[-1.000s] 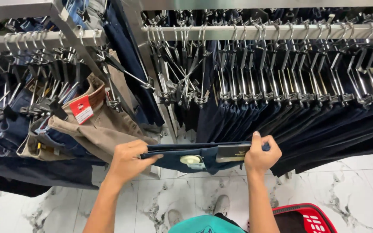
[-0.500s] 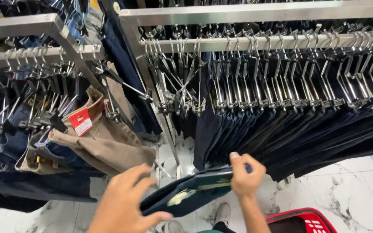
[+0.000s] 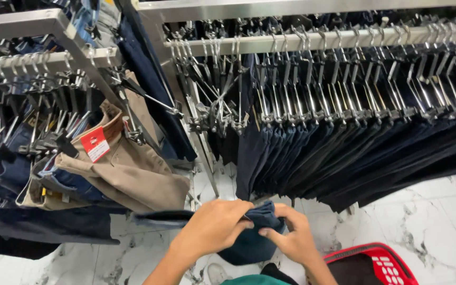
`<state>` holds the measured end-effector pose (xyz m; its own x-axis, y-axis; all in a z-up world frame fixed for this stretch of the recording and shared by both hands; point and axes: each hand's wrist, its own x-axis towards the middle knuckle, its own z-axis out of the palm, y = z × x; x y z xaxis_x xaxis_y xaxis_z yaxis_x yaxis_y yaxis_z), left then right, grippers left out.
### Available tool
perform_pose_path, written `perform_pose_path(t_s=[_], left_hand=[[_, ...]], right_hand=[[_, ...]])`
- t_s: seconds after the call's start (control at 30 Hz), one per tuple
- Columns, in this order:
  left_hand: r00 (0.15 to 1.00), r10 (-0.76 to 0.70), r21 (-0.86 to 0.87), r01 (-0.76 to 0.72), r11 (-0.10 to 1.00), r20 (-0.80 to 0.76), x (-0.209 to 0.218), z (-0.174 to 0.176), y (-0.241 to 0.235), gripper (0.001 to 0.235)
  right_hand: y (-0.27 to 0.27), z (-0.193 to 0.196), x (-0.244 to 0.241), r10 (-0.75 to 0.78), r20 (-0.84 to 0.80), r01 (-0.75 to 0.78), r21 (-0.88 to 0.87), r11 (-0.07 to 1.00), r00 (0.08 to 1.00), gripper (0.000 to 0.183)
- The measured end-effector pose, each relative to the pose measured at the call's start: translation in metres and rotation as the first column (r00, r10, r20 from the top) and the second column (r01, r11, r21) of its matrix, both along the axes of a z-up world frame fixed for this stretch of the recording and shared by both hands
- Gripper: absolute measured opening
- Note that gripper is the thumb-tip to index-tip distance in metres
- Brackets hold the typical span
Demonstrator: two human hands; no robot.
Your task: Picking up pants from a basket and hanging them onto a display rack using hangers.
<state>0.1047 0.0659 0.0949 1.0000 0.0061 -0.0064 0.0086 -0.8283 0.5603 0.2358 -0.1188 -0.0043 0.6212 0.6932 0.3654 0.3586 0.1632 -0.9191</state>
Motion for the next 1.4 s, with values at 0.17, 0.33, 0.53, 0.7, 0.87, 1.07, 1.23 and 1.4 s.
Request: perform_pose_path(t_s=[0.17,0.33,0.53,0.7,0.87,1.07,1.23,1.4], left_hand=[[0.990,-0.096,0.120,0.083,0.989,0.101,0.000,0.003,0.006,0.016],[0.952,-0.058,0.251,-0.020,0.968,0.300,-0.002,0.007,0.009,0.012],[0.898,-0.002,0.268,-0.129,0.955,0.439,-0.015,0.006,0.027,0.017],[0.882,0.047,0.272,-0.194,0.942,0.468,-0.022,-0.001,0.031,0.020],[0.950,0.068,0.278,-0.158,0.948,0.306,-0.024,-0.013,0.026,0.015],[0.950,-0.011,0.334,-0.099,0.937,0.313,-0.015,-0.031,0.016,0.016],[0.966,-0.043,0.292,-0.034,0.956,0.256,-0.017,-0.023,0.023,0.015],[0.989,-0.028,0.190,-0.001,0.982,0.147,-0.006,-0.016,0.022,0.017]], right_hand=[[-0.014,-0.052,0.027,0.418,0.090,-0.337,-0.450,0.827,0.904,0.018],[-0.001,-0.130,0.032,-0.016,0.385,0.168,-0.365,0.916,0.923,0.061],[-0.024,-0.254,0.029,0.049,0.519,0.317,-0.592,0.741,0.854,0.006],[-0.040,-0.262,0.028,0.418,0.050,-0.066,-0.964,0.258,0.907,0.015],[-0.013,-0.055,0.018,0.108,-0.043,-0.100,-0.788,0.607,0.993,0.070],[0.019,0.051,-0.008,0.182,0.121,-0.136,-0.318,0.938,0.976,0.084],[0.030,0.039,-0.025,-0.006,0.166,0.044,-0.221,0.974,0.986,0.039],[0.033,0.015,-0.023,-0.164,0.176,0.197,-0.190,0.962,0.971,0.031]])
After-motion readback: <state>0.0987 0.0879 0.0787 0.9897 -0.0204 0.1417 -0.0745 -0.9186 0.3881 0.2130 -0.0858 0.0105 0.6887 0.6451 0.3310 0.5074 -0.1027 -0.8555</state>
